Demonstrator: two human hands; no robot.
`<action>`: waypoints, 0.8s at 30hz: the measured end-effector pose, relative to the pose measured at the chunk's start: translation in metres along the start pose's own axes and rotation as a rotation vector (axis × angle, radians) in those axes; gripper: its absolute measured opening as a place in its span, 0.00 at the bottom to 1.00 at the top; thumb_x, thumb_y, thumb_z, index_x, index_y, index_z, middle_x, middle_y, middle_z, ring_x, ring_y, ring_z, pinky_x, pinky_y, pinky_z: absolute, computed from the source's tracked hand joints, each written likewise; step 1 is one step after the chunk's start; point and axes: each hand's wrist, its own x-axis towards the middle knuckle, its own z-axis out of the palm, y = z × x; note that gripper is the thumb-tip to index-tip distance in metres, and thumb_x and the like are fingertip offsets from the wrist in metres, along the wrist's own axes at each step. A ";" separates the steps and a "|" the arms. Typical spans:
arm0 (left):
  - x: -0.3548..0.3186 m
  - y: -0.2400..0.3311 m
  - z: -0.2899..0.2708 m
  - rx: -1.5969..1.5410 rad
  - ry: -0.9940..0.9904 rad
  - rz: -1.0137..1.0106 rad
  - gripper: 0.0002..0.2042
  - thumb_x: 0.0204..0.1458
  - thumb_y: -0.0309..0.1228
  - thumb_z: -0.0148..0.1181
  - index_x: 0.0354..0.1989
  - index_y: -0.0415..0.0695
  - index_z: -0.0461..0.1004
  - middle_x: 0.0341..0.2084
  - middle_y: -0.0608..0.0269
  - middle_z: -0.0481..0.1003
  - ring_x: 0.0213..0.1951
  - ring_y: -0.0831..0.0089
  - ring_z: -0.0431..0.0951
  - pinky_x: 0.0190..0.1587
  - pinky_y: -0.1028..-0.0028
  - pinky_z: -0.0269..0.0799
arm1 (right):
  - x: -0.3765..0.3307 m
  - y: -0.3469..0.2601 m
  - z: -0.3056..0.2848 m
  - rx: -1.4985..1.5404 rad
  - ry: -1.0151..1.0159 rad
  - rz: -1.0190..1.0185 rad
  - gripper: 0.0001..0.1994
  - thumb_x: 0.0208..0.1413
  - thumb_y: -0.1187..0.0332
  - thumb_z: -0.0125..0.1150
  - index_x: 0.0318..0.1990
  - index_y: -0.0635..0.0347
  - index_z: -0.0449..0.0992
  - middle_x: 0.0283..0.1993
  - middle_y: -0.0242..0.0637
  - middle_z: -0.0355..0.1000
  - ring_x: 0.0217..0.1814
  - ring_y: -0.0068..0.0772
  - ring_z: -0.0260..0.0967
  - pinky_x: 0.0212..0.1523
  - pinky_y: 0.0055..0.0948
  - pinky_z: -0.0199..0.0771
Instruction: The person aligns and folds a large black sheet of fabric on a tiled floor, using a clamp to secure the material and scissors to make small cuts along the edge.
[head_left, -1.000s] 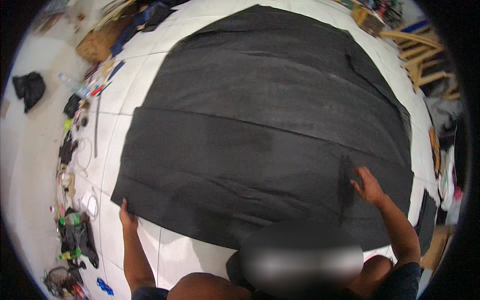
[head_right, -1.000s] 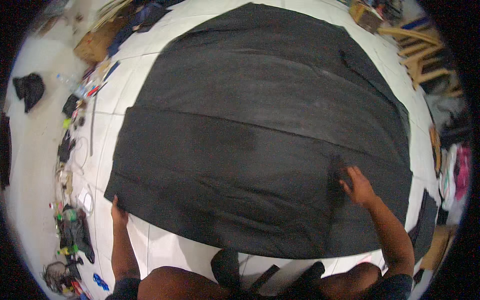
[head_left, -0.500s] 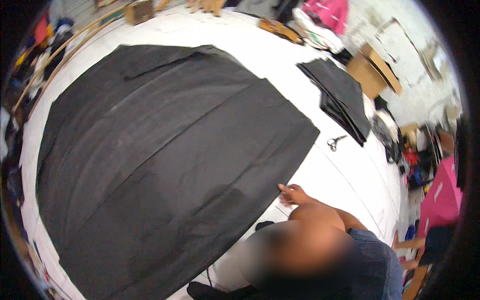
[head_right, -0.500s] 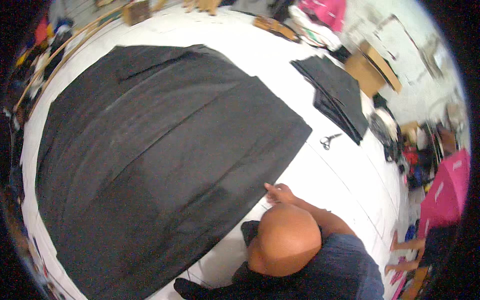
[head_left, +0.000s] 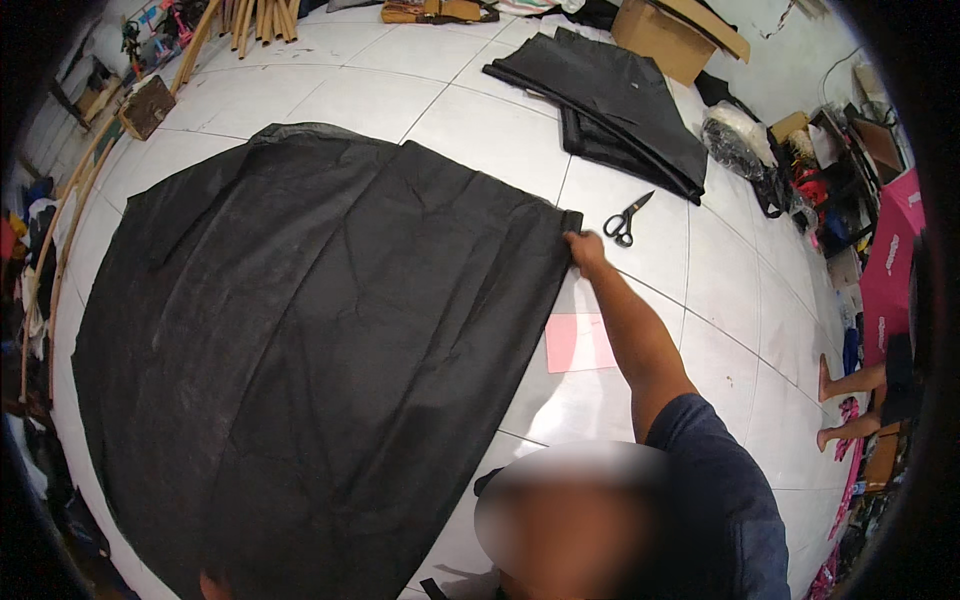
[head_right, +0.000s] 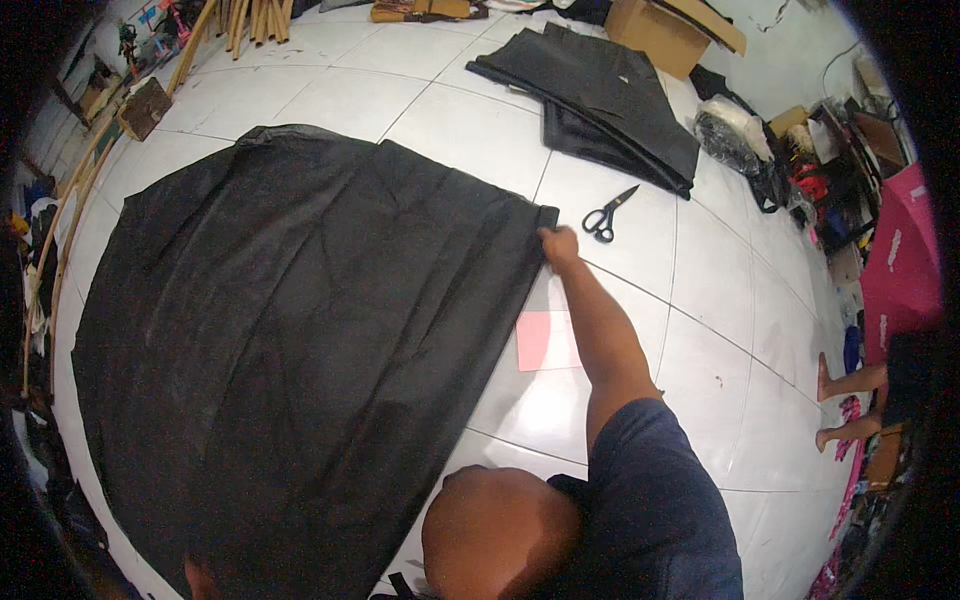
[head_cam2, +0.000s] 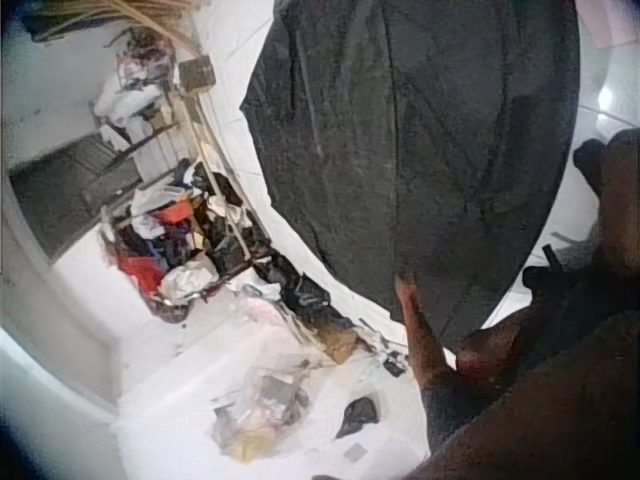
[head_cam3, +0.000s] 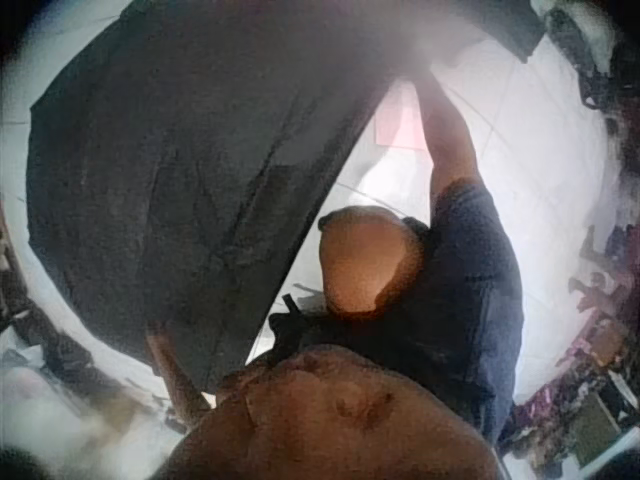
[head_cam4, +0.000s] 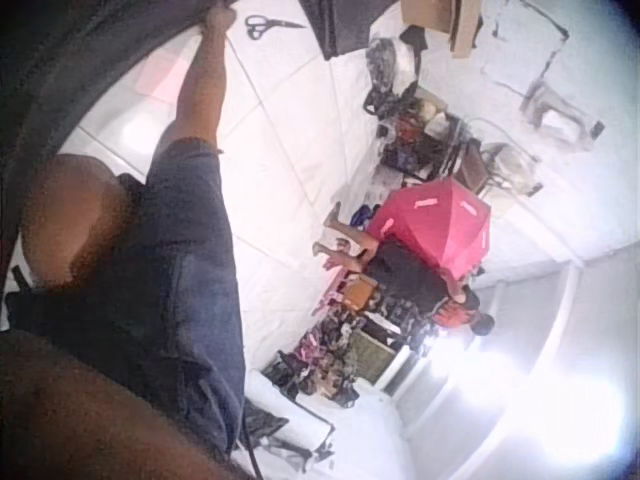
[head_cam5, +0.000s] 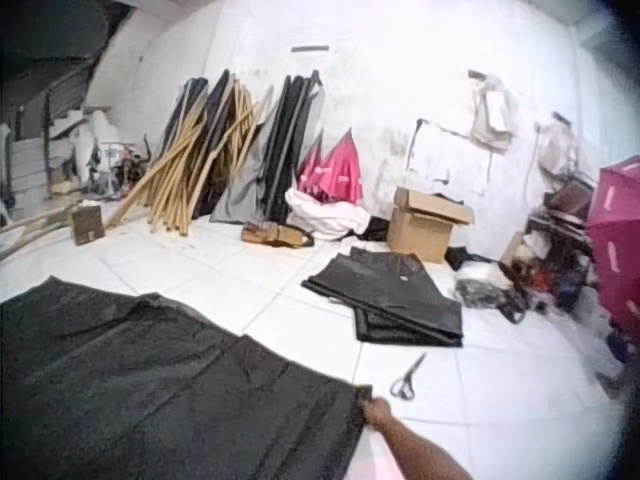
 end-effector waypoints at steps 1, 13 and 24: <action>0.021 0.017 -0.007 -0.067 0.028 0.027 0.26 0.53 0.24 0.53 0.61 0.32 0.57 0.57 0.44 0.63 0.58 0.55 0.66 0.61 0.60 0.60 | 0.011 -0.006 0.001 -0.038 0.055 -0.011 0.21 0.48 0.61 0.62 0.43 0.71 0.71 0.36 0.49 0.73 0.34 0.39 0.71 0.32 0.34 0.72; 0.103 0.234 0.005 -0.171 0.140 0.257 0.29 0.57 0.39 0.53 0.65 0.47 0.53 0.63 0.45 0.53 0.64 0.49 0.53 0.64 0.56 0.53 | 0.018 -0.063 -0.038 -0.222 -0.418 -0.011 0.15 0.53 0.58 0.63 0.38 0.60 0.70 0.32 0.32 0.69 0.32 0.23 0.66 0.34 0.26 0.70; -0.040 0.389 0.079 -0.022 0.293 0.683 0.33 0.54 0.43 0.53 0.66 0.42 0.51 0.67 0.44 0.42 0.68 0.46 0.39 0.66 0.47 0.30 | -0.230 -0.121 0.081 -0.617 -0.549 -1.139 0.28 0.50 0.51 0.59 0.56 0.57 0.67 0.62 0.49 0.59 0.65 0.49 0.53 0.63 0.54 0.50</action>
